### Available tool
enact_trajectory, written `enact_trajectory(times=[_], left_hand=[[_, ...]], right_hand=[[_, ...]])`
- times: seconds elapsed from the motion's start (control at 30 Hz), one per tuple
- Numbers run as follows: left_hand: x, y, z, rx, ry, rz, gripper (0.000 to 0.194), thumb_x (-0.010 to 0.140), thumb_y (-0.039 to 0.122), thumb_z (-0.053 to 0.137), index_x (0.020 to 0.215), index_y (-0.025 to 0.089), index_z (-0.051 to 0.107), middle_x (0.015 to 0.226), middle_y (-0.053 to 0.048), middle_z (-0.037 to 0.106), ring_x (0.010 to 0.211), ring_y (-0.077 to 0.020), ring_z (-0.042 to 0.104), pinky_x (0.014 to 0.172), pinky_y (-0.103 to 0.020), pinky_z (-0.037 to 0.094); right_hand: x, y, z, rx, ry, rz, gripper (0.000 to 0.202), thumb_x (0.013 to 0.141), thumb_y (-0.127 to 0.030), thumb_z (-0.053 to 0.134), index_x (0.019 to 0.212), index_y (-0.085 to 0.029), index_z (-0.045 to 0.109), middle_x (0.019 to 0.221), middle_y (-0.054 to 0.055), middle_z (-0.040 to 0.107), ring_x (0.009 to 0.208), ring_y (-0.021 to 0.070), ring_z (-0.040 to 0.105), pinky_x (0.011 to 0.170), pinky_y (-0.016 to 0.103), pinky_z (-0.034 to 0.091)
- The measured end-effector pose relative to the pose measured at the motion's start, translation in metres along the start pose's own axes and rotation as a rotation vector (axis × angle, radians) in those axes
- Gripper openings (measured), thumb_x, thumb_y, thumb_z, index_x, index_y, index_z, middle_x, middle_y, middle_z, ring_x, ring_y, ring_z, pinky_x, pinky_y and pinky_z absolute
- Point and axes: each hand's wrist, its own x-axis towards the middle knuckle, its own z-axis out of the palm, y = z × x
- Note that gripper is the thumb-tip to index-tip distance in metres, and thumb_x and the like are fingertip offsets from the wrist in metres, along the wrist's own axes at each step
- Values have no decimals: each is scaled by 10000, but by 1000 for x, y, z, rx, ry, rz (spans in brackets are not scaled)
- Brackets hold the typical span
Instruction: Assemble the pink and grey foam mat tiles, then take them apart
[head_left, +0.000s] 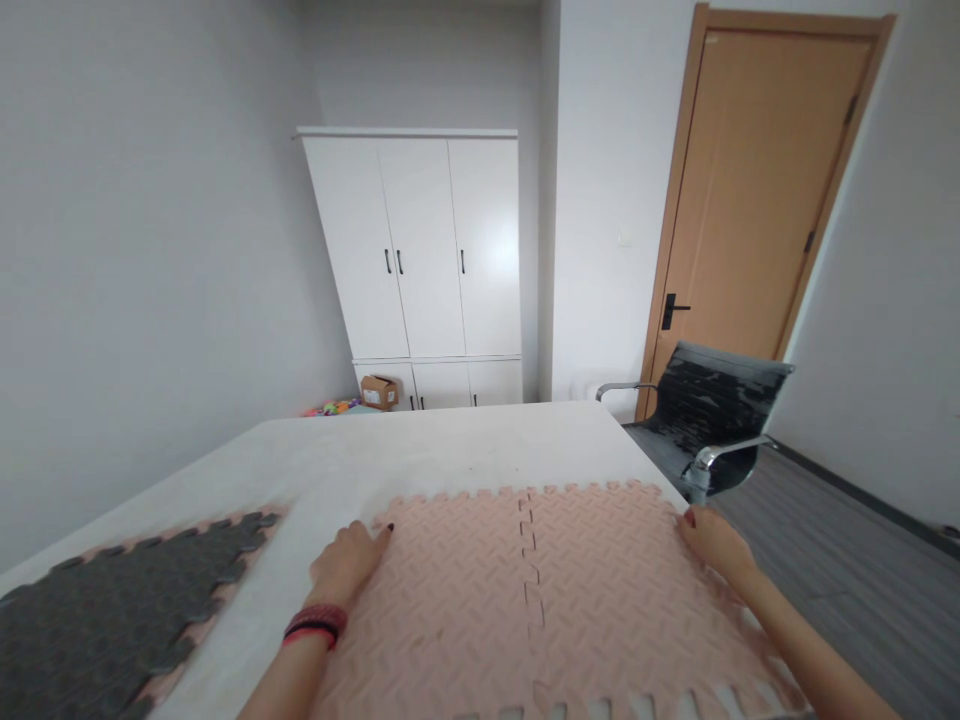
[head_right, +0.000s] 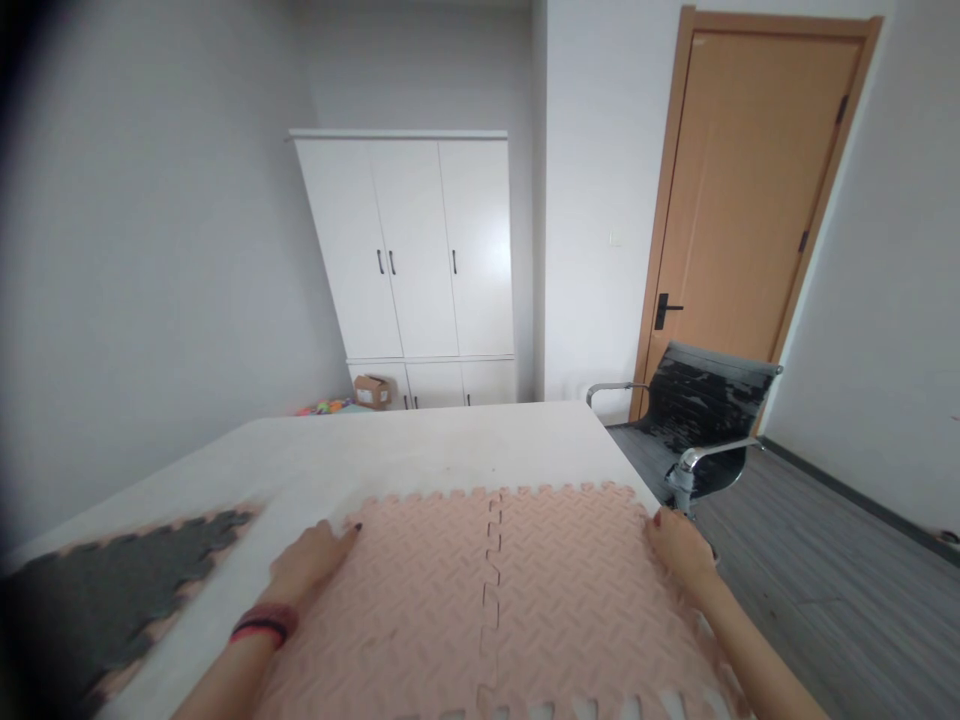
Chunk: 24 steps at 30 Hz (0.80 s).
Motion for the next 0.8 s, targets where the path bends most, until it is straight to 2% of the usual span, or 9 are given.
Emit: enact_trajectory(times=[0.17,0.37,0.5,0.57,0.63,0.7,0.73,0.8], left_hand=[[-1,6,5,31,25,12,717,783,612,269,1096,33,555,1122,-253,610,995,-382,606,788,-455,454],[-2,8,7,71,46,50,717,779,596,287,1085,3,550,1108,-263,605,1010,-397,593,787,-445,456],[-3,8,-1,99,24,85,668,764,583,342,1057,28,571,1069,-242,626,984,-396,603,762,-452,466],[-5,14,-6,116,25,106,597,741,551,407,1006,52,599,1037,-238,634,953,-402,610,756,-478,464],[-9,31,-10,136,68,159,545,744,492,426,1002,45,598,1049,-263,616,983,-433,584,794,-552,433],[-15,58,-9,136,115,296,521,787,419,376,1093,38,557,1124,-268,583,1063,-424,543,857,-587,394],[-18,74,-6,123,120,400,505,816,380,336,1156,57,524,1177,-242,568,1107,-382,527,903,-559,385],[-25,109,4,84,70,643,467,857,323,295,1253,152,472,1288,-130,542,1176,-240,503,994,-404,371]], right_hand=[[3,-11,13,-6,33,22,370,871,-299,317,945,-131,638,956,178,641,835,242,650,737,331,440],[1,-15,16,-50,59,24,389,892,-333,294,993,-152,624,941,156,626,836,241,640,738,332,445],[-1,-19,15,-101,66,11,376,901,-336,294,974,-152,613,938,153,614,854,252,632,751,357,450],[-3,-20,14,-125,70,10,379,907,-350,282,971,-164,607,939,147,605,859,262,629,722,371,460],[-4,-22,15,-149,85,14,381,911,-361,277,985,-169,599,953,152,595,883,282,622,700,391,466],[-6,-24,17,-173,107,14,384,916,-362,274,1004,-165,592,972,163,585,917,301,610,704,417,469],[-7,-25,18,-184,119,12,385,918,-360,272,1010,-162,589,976,166,582,929,307,605,710,430,469],[-8,-26,20,-203,143,6,386,924,-355,266,1015,-161,587,971,166,580,936,312,600,718,446,469]])
